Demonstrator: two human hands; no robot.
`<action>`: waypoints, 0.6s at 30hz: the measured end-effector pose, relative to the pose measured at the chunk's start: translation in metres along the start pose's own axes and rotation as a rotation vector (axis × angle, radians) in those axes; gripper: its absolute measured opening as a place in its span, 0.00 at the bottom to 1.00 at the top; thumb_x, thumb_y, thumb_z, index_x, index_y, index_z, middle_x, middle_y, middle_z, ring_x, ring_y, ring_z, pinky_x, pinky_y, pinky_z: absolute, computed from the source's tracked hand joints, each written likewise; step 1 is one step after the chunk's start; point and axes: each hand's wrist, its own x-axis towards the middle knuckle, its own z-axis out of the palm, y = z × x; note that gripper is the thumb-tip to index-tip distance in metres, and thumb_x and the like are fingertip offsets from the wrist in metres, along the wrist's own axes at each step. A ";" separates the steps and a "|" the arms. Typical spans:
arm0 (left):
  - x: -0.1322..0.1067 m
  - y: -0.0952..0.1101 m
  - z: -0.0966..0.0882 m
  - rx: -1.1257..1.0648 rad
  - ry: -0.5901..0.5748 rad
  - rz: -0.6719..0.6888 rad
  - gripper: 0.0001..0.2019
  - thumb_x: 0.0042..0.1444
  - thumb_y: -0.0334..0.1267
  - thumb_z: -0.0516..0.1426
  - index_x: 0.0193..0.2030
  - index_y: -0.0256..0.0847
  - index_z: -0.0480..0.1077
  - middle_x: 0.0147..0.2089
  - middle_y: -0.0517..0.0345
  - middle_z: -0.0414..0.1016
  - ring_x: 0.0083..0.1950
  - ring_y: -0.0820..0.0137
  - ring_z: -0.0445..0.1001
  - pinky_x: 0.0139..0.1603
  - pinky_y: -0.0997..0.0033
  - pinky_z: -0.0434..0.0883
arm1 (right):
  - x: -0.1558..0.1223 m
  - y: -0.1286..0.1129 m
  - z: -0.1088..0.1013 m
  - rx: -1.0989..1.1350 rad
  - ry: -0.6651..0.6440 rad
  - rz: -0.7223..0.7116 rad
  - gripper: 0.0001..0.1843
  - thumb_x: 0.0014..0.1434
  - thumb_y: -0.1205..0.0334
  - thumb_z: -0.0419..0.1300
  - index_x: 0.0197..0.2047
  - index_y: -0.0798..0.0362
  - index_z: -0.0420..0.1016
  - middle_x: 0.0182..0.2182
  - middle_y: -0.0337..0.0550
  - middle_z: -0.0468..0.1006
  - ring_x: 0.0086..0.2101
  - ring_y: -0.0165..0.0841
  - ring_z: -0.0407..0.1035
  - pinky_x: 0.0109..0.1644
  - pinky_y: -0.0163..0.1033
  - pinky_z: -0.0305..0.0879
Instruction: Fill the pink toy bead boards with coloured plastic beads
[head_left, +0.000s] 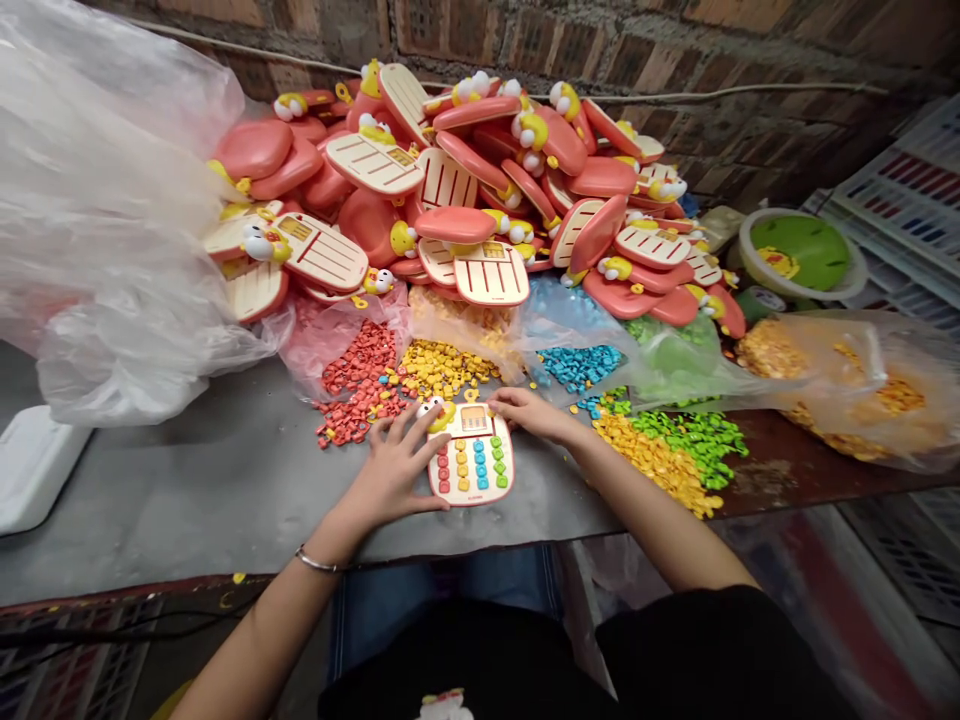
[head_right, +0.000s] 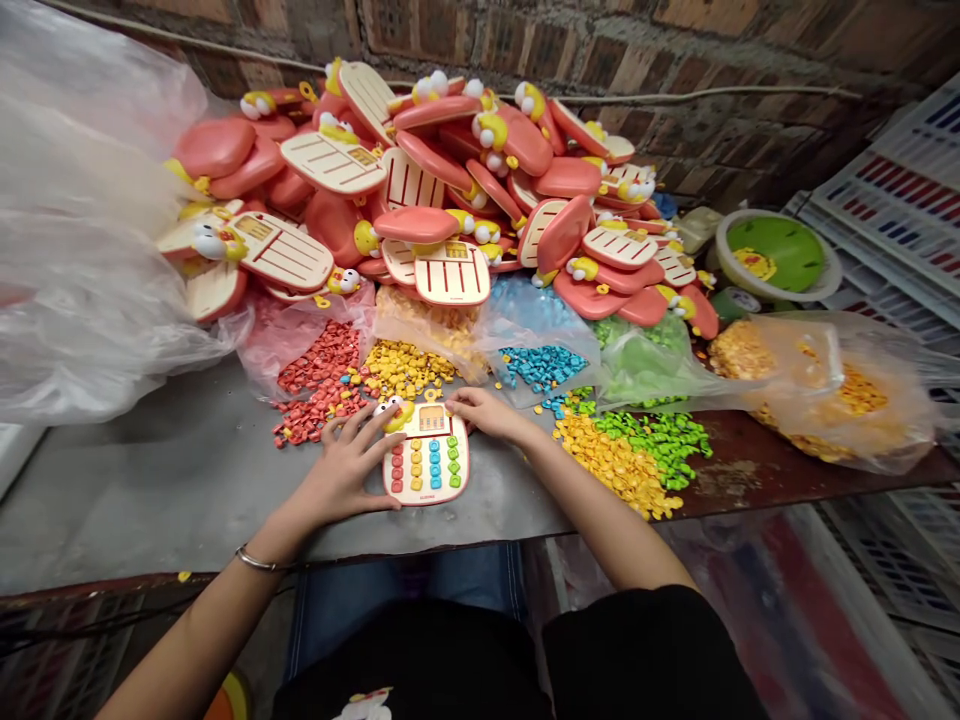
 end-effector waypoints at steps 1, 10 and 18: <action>0.000 0.000 -0.001 0.000 0.016 0.007 0.38 0.50 0.67 0.59 0.62 0.46 0.67 0.73 0.42 0.53 0.72 0.44 0.49 0.62 0.46 0.48 | -0.004 0.002 0.005 -0.027 0.031 -0.031 0.22 0.57 0.43 0.62 0.38 0.57 0.74 0.32 0.41 0.77 0.31 0.31 0.70 0.33 0.34 0.66; -0.006 -0.003 -0.001 -0.006 0.384 0.130 0.32 0.56 0.54 0.63 0.65 0.50 0.62 0.75 0.37 0.42 0.72 0.46 0.52 0.63 0.47 0.50 | -0.060 -0.001 0.031 0.128 0.456 -0.286 0.21 0.57 0.42 0.63 0.42 0.52 0.77 0.38 0.45 0.81 0.39 0.39 0.76 0.42 0.42 0.73; -0.003 -0.005 -0.006 0.091 0.396 0.045 0.19 0.64 0.42 0.56 0.61 0.46 0.65 0.63 0.45 0.71 0.62 0.55 0.68 0.61 0.51 0.52 | -0.243 0.113 0.056 0.223 1.726 -0.017 0.26 0.50 0.38 0.63 0.41 0.53 0.76 0.35 0.46 0.79 0.33 0.40 0.73 0.36 0.46 0.72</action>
